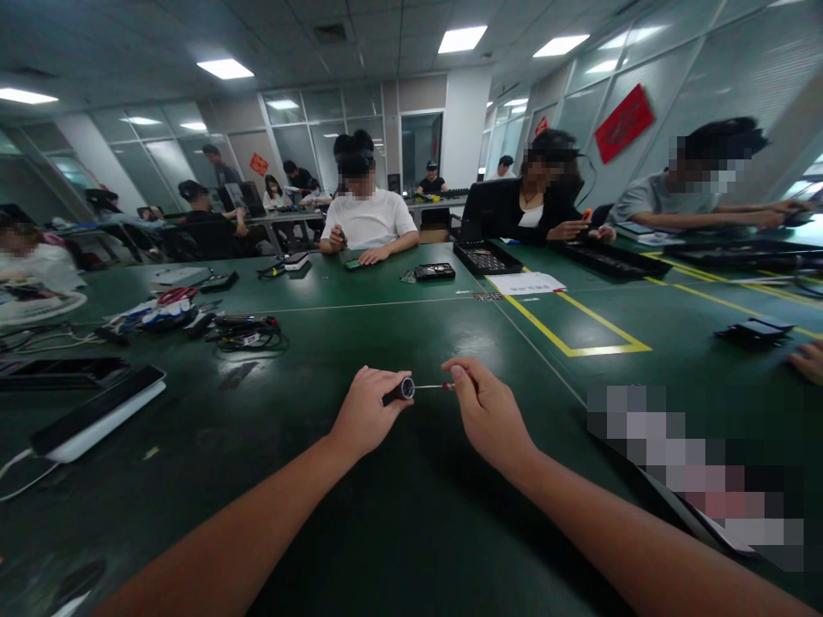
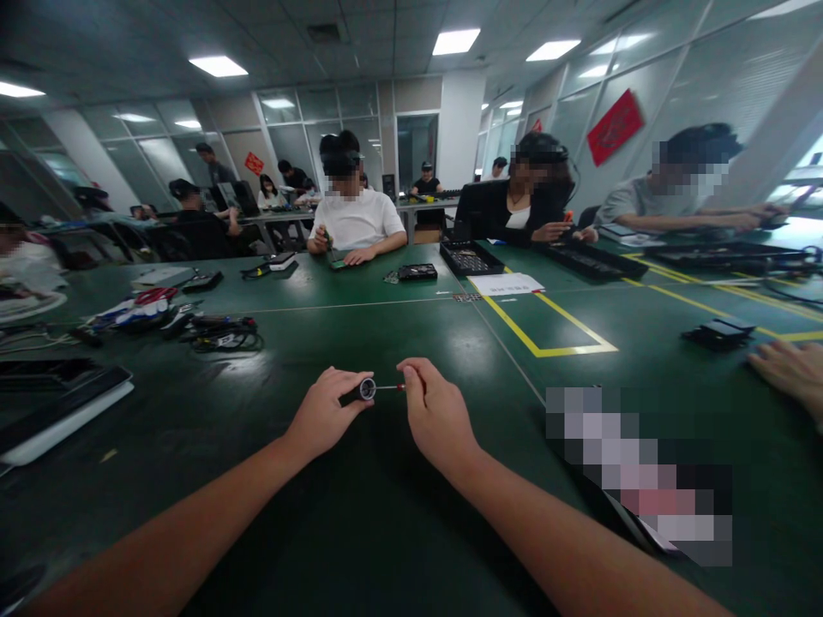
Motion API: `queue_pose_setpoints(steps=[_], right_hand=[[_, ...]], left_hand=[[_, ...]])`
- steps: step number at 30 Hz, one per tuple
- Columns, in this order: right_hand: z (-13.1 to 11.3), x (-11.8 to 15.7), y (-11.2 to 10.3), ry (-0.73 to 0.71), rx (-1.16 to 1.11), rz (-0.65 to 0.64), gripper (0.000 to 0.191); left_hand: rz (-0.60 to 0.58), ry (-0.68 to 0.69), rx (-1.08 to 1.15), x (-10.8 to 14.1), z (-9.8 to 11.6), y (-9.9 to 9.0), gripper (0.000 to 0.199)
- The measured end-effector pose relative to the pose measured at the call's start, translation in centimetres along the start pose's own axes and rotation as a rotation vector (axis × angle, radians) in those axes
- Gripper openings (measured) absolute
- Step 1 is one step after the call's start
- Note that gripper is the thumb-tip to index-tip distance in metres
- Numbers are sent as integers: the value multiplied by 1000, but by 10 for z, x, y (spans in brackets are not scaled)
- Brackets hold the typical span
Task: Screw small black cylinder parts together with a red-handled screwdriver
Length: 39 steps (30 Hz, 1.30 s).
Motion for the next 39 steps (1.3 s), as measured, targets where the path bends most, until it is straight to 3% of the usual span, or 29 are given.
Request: queue_pose_setpoints(steps=[8,14,20,25,32,39], right_hand=[[3,-2,-1,10,-95,0,17],[3,-4,-5,45,-2,13,28],[27,-6,1,176,-365,130,22],[48,-8,11,436,-717,123,31],[51,-8,6,357,-606,190,25],[36,-9,3,228,-363,112,28]], left_hand=[[-44,-12,-16,3,-2,5,36],[-40,-43,-1,3,-1,6,38],[0,-27,5,1,1,0,35],[71,23,-64,0,2,-7,33],[-13,-60,-55,-1,-9,3,39],[-14,-47,-23,1,-6,4,40]])
Point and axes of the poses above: each hand's wrist, its own x-axis away from the middle knuckle, its own y-axis out of the palm, z = x × y, the point moved 6 cm from there along -x, towards the middle knuckle, and after that the axes turned 8 degrees about -y, right-handed, at the moved point
